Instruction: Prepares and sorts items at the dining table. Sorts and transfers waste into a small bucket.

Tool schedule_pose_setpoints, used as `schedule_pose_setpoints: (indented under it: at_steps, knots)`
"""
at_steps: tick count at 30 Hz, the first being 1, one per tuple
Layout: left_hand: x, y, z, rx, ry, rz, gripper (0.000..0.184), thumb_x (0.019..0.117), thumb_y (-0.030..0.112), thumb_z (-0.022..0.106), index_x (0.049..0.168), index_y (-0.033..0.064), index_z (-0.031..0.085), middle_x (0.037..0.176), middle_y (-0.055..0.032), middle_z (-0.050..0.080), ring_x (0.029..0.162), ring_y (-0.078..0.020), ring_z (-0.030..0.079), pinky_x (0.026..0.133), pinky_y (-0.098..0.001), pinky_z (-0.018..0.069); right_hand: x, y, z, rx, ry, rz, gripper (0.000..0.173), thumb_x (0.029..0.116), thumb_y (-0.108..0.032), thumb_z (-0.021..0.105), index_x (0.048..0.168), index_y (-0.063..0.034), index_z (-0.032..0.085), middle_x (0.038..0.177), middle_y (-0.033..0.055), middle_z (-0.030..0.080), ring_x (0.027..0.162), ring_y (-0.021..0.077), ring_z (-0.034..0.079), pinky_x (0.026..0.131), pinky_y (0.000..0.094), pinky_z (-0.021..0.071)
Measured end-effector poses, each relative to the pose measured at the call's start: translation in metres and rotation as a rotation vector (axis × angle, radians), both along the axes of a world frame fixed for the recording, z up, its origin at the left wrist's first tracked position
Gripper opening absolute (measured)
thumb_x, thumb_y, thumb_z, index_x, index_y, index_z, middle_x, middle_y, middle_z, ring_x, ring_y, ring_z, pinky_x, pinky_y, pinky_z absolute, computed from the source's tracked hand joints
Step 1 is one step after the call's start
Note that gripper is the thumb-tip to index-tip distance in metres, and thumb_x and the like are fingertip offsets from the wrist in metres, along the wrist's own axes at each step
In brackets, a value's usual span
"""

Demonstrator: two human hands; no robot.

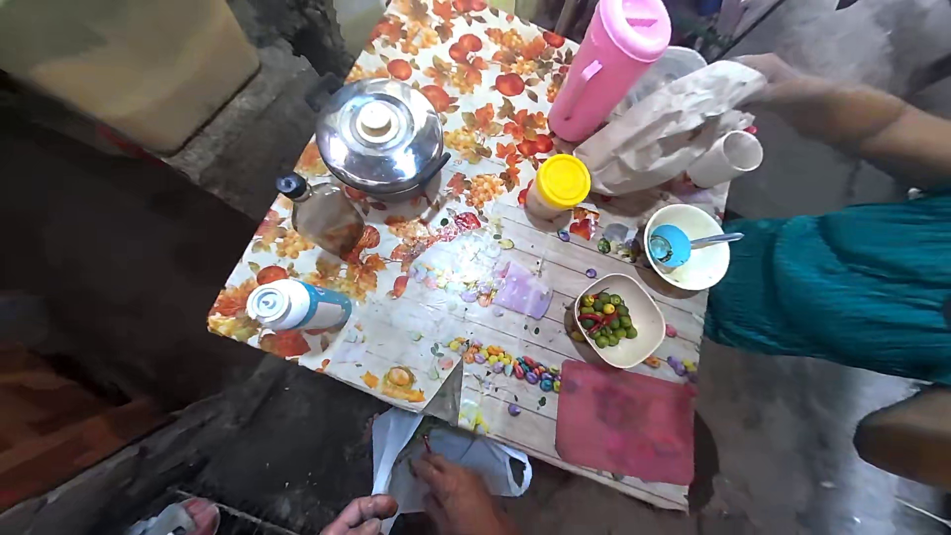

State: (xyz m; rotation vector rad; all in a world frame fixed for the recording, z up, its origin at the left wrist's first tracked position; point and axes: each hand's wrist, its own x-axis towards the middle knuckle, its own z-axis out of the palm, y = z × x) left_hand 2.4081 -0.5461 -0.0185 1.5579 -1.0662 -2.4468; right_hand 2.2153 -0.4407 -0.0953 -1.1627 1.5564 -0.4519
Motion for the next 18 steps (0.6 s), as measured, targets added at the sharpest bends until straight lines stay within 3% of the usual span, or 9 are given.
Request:
schedule_pose_setpoints:
  at_steps: [1, 3, 4, 6, 7, 9, 12, 15, 18]
  knots:
    - [0.002, -0.001, -0.001, -0.007, 0.006, 0.004, 0.03, 0.1012, 0.013, 0.044, 0.122, 0.0012, 0.061, 0.12, -0.0081, 0.069, 0.093, -0.0124, 0.067, 0.082, -0.0307, 0.0563, 0.006, 0.005, -0.002, -0.027, 0.048, -0.048, 0.043, 0.0975, -0.008, 0.06, 0.14, -0.0112, 0.064, 0.139, 0.0143, 0.065, 0.11, 0.0323, 0.072, 0.091, 0.0539, 0.0587]
    - [0.003, -0.003, -0.004, -0.021, -0.014, 0.007, 0.03, 0.1013, 0.013, 0.043, 0.121, 0.0011, 0.062, 0.118, -0.0078, 0.07, 0.09, -0.0122, 0.068, 0.081, -0.0302, 0.0564, -0.001, 0.013, 0.002, -0.286, 0.19, -0.334, 0.03, 0.0942, -0.004, 0.061, 0.121, -0.0067, 0.075, 0.118, 0.0106, 0.075, 0.101, 0.0238, 0.075, 0.087, 0.0449, 0.0632]
    - [0.002, -0.003, -0.007, -0.02, -0.034, 0.01, 0.03, 0.1008, 0.013, 0.043, 0.12, 0.0013, 0.063, 0.117, -0.0075, 0.07, 0.089, -0.0122, 0.068, 0.08, -0.0299, 0.0565, -0.019, 0.01, 0.007, -0.384, 0.293, -0.465, 0.026, 0.0964, -0.006, 0.06, 0.117, -0.0041, 0.075, 0.114, 0.0106, 0.076, 0.103, 0.0218, 0.075, 0.089, 0.0416, 0.063]
    - [-0.001, -0.004, -0.013, -0.009, -0.066, 0.001, 0.029, 0.0996, 0.012, 0.044, 0.118, 0.0017, 0.064, 0.116, -0.007, 0.07, 0.089, -0.0123, 0.068, 0.08, -0.0295, 0.0567, -0.067, -0.004, 0.011, -0.44, 0.56, -0.629, 0.036, 0.1013, -0.014, 0.054, 0.129, 0.0049, 0.066, 0.131, 0.0196, 0.068, 0.123, 0.0294, 0.067, 0.103, 0.0444, 0.0566]
    - [-0.003, -0.004, -0.016, -0.008, -0.078, -0.007, 0.029, 0.0994, 0.012, 0.045, 0.118, 0.0021, 0.065, 0.115, -0.0066, 0.071, 0.088, -0.0119, 0.068, 0.079, -0.0288, 0.0567, -0.092, -0.013, 0.005, -0.399, 0.665, -0.653, 0.048, 0.1039, -0.021, 0.05, 0.14, 0.0091, 0.056, 0.144, 0.0258, 0.057, 0.137, 0.0365, 0.055, 0.114, 0.0485, 0.0469]
    - [-0.006, -0.004, -0.022, -0.02, -0.092, -0.024, 0.029, 0.0989, 0.013, 0.046, 0.117, 0.0029, 0.066, 0.114, -0.0063, 0.071, 0.087, -0.0115, 0.068, 0.077, -0.028, 0.0558, -0.129, -0.032, -0.016, -0.218, 0.822, -0.637, 0.072, 0.1045, -0.039, 0.046, 0.154, 0.0119, 0.035, 0.162, 0.032, 0.03, 0.154, 0.0441, 0.026, 0.126, 0.0533, 0.0247]
    - [-0.009, -0.006, -0.037, -0.048, -0.117, -0.019, 0.029, 0.0972, 0.015, 0.049, 0.115, 0.0024, 0.069, 0.113, -0.0079, 0.072, 0.09, -0.0146, 0.067, 0.078, -0.0305, 0.055, -0.15, -0.055, -0.045, -0.003, 1.007, -0.551, 0.095, 0.1013, -0.064, 0.036, 0.158, 0.0111, 0.024, 0.167, 0.0324, 0.016, 0.158, 0.0436, 0.012, 0.129, 0.0537, 0.0097]
    - [-0.013, -0.01, -0.052, -0.048, -0.124, 0.02, 0.028, 0.0966, 0.015, 0.051, 0.114, 0.0017, 0.069, 0.113, -0.0092, 0.071, 0.089, -0.0167, 0.067, 0.078, -0.0318, 0.0559, -0.141, -0.062, -0.047, 0.014, 0.992, -0.48, 0.102, 0.0998, -0.072, 0.029, 0.159, 0.0107, 0.021, 0.168, 0.0322, 0.011, 0.158, 0.0433, 0.007, 0.129, 0.0554, 0.0057]
    - [-0.022, -0.017, -0.06, -0.039, -0.12, 0.048, 0.027, 0.0979, 0.014, 0.051, 0.114, 0.0007, 0.068, 0.113, -0.0098, 0.071, 0.087, -0.0169, 0.068, 0.076, -0.0307, 0.0571, -0.112, -0.058, -0.043, -0.101, 0.879, -0.334, 0.1, 0.0997, -0.074, 0.029, 0.158, 0.0074, 0.028, 0.166, 0.0304, 0.021, 0.157, 0.0437, 0.016, 0.129, 0.0591, 0.0116]
